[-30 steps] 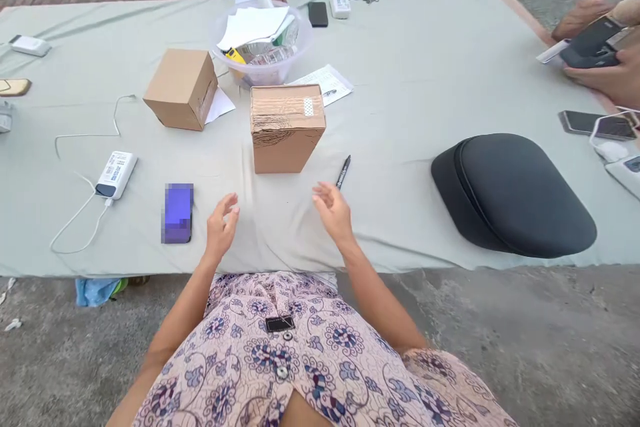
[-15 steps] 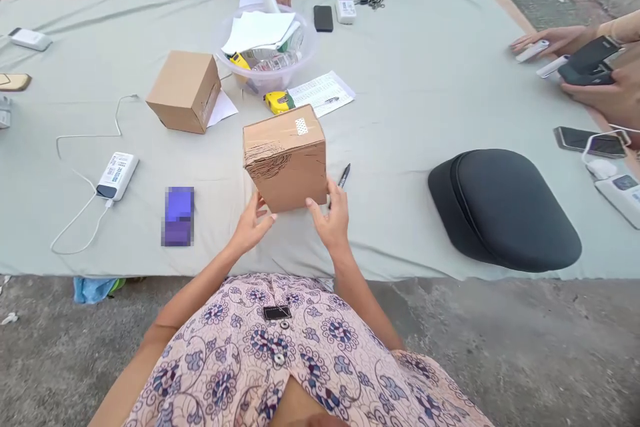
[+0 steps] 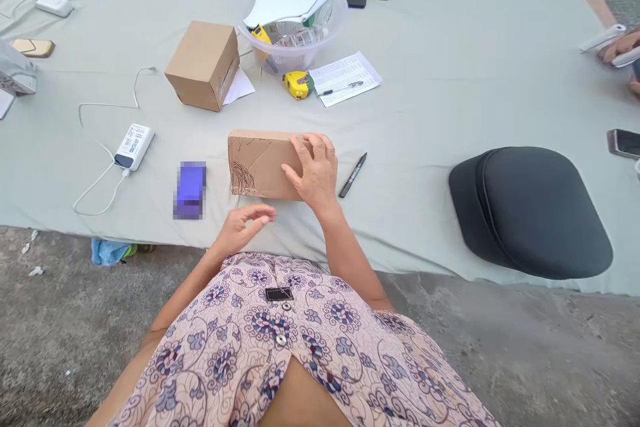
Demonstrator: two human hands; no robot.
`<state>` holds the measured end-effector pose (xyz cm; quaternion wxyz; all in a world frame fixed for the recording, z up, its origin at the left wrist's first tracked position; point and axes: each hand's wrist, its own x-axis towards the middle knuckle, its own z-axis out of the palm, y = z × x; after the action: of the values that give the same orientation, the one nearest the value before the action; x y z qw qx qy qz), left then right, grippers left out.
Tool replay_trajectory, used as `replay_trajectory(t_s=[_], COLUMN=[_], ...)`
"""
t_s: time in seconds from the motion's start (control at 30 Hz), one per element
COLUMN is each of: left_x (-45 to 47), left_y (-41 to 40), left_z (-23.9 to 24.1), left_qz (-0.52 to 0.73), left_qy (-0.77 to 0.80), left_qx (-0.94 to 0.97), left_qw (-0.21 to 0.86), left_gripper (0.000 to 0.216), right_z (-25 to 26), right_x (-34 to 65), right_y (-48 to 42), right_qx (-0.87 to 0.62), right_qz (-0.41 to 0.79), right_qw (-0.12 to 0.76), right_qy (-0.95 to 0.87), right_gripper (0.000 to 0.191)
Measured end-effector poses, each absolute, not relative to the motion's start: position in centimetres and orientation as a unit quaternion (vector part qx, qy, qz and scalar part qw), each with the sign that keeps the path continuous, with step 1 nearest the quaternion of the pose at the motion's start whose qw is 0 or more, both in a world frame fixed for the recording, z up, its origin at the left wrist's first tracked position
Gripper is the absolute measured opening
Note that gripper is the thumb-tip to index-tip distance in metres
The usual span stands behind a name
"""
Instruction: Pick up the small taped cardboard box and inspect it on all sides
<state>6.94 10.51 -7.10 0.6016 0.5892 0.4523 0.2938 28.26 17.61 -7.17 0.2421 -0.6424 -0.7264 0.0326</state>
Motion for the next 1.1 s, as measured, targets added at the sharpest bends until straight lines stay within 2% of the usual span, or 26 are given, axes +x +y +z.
replay_trajectory(t_s=[0.1, 0.17, 0.3, 0.43, 0.73, 0.97, 1.1], left_x=[4.2, 3.2, 4.0, 6.3, 6.8, 8.0, 8.9], left_y=[12.1, 13.4, 16.3, 18.6, 19.7, 20.1, 20.6], left_z=[-7.2, -8.3, -10.9, -12.1, -12.5, -12.2, -11.7], left_qz=[0.467, 0.483, 0.435, 0.412, 0.418, 0.424, 0.420], left_qy=[0.563, 0.616, 0.607, 0.539, 0.520, 0.598, 0.632], left_qx=[0.504, 0.473, 0.464, 0.513, 0.502, 0.501, 0.486], left_qw=[0.459, 0.404, 0.477, 0.526, 0.551, 0.460, 0.434], left_gripper=[0.043, 0.057, 0.090, 0.102, 0.097, 0.068, 0.063], right_z=[-7.9, -8.3, -8.8, -9.1, -9.9, -9.9, -9.9], right_x=[28.9, 29.2, 29.3, 29.2, 29.0, 30.2, 30.8], right_y=[18.8, 19.4, 20.1, 19.8, 18.8, 20.4, 21.3], right_qx=[-0.631, -0.624, -0.623, -0.631, -0.651, -0.643, -0.641], right_qz=[0.035, 0.034, 0.036, 0.011, -0.046, 0.004, 0.038], right_qw=[0.250, 0.253, 0.260, 0.277, 0.291, 0.294, 0.294], right_qy=[-0.733, -0.739, -0.737, -0.725, -0.700, -0.707, -0.708], right_gripper=[0.056, 0.057, 0.057, 0.056, 0.056, 0.055, 0.053])
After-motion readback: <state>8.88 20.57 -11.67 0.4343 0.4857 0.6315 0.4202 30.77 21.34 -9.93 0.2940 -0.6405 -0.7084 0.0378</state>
